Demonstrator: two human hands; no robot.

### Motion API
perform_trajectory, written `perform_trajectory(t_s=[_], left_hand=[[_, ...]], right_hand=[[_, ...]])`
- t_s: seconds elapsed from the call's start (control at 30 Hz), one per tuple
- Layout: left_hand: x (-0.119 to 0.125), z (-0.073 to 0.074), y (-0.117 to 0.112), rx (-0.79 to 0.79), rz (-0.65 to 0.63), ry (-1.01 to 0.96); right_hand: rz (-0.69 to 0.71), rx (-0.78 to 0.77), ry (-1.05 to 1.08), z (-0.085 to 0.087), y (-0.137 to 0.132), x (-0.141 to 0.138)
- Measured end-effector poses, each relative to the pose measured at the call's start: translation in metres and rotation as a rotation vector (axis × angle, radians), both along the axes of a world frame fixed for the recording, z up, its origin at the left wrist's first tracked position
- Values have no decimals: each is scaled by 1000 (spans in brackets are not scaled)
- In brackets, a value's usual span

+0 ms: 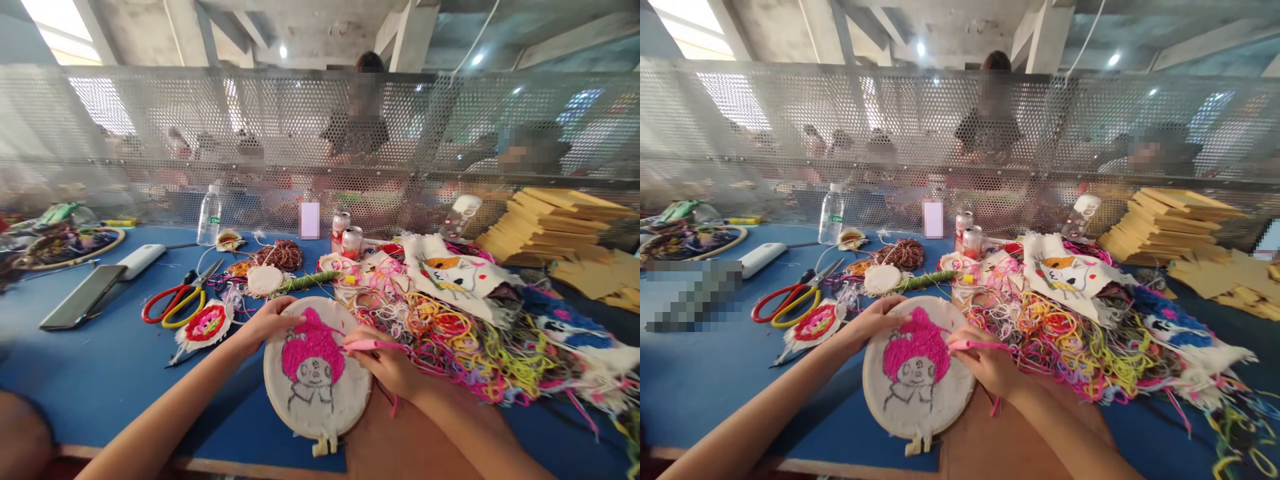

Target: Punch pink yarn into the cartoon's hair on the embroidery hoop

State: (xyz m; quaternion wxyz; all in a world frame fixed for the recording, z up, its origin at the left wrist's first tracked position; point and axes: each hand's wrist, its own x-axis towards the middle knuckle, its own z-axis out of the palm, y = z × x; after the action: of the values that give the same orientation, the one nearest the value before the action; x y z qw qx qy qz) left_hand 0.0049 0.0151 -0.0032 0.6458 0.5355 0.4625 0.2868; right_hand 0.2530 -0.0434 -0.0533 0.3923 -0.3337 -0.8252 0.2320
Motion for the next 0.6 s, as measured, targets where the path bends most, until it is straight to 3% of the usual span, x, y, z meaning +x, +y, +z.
perform_trajectory(t_s=[0.23, 0.6], left_hand=[[1, -3, 0, -78, 80, -205], [6, 1, -6, -54, 133, -277]], right_hand=[[-68, 36, -3, 0, 0, 1], [-112, 184, -113, 5, -2, 4]])
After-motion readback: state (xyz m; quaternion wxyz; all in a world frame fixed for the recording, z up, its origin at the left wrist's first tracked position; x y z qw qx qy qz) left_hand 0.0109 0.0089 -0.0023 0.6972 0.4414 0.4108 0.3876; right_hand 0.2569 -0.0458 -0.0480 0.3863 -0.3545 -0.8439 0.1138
